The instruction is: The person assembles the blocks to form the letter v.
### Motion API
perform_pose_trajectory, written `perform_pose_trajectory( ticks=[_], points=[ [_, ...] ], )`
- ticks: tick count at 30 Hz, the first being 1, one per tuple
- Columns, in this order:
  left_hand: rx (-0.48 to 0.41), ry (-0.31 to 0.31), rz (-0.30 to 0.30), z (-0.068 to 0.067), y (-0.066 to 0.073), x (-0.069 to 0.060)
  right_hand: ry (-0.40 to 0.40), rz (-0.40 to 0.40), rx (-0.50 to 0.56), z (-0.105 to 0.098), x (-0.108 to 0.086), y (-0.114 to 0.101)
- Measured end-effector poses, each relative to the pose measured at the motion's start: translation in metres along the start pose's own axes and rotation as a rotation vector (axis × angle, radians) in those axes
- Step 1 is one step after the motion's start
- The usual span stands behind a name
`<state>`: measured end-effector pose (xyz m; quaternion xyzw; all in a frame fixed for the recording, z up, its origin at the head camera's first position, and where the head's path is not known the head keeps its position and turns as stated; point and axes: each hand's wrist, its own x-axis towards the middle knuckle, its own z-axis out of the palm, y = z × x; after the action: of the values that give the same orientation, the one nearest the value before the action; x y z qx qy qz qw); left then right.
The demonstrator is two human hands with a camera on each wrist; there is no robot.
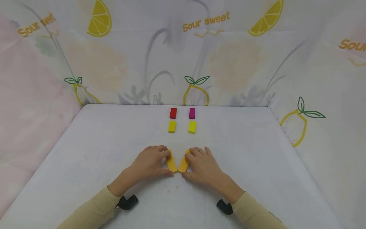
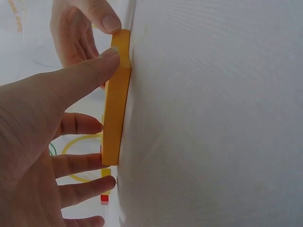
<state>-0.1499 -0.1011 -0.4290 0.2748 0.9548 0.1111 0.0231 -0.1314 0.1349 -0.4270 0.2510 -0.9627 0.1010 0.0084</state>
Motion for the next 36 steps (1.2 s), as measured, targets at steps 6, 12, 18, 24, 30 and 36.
perform_pose_trajectory(
  ticks=[6, 12, 18, 24, 30, 36],
  points=[
    [0.008, 0.001, 0.005, 0.001, 0.0, -0.001, 0.0, -0.003, 0.013, 0.0, 0.0, 0.001],
    [0.015, 0.017, 0.003, 0.002, 0.0, -0.003, 0.009, -0.013, 0.026, -0.001, 0.0, 0.002],
    [0.025, 0.026, 0.001, 0.003, 0.001, -0.004, -0.013, 0.002, 0.036, -0.001, 0.001, 0.002],
    [0.043, 0.02, -0.008, 0.002, 0.001, -0.006, -0.026, 0.012, 0.058, 0.0, 0.002, 0.003],
    [0.066, 0.005, -0.019, -0.002, 0.002, -0.01, -0.045, 0.04, 0.069, -0.001, 0.007, 0.003],
    [0.079, 0.026, -0.014, -0.003, 0.003, -0.013, -0.049, 0.057, 0.07, -0.003, 0.015, 0.004]
  ],
)
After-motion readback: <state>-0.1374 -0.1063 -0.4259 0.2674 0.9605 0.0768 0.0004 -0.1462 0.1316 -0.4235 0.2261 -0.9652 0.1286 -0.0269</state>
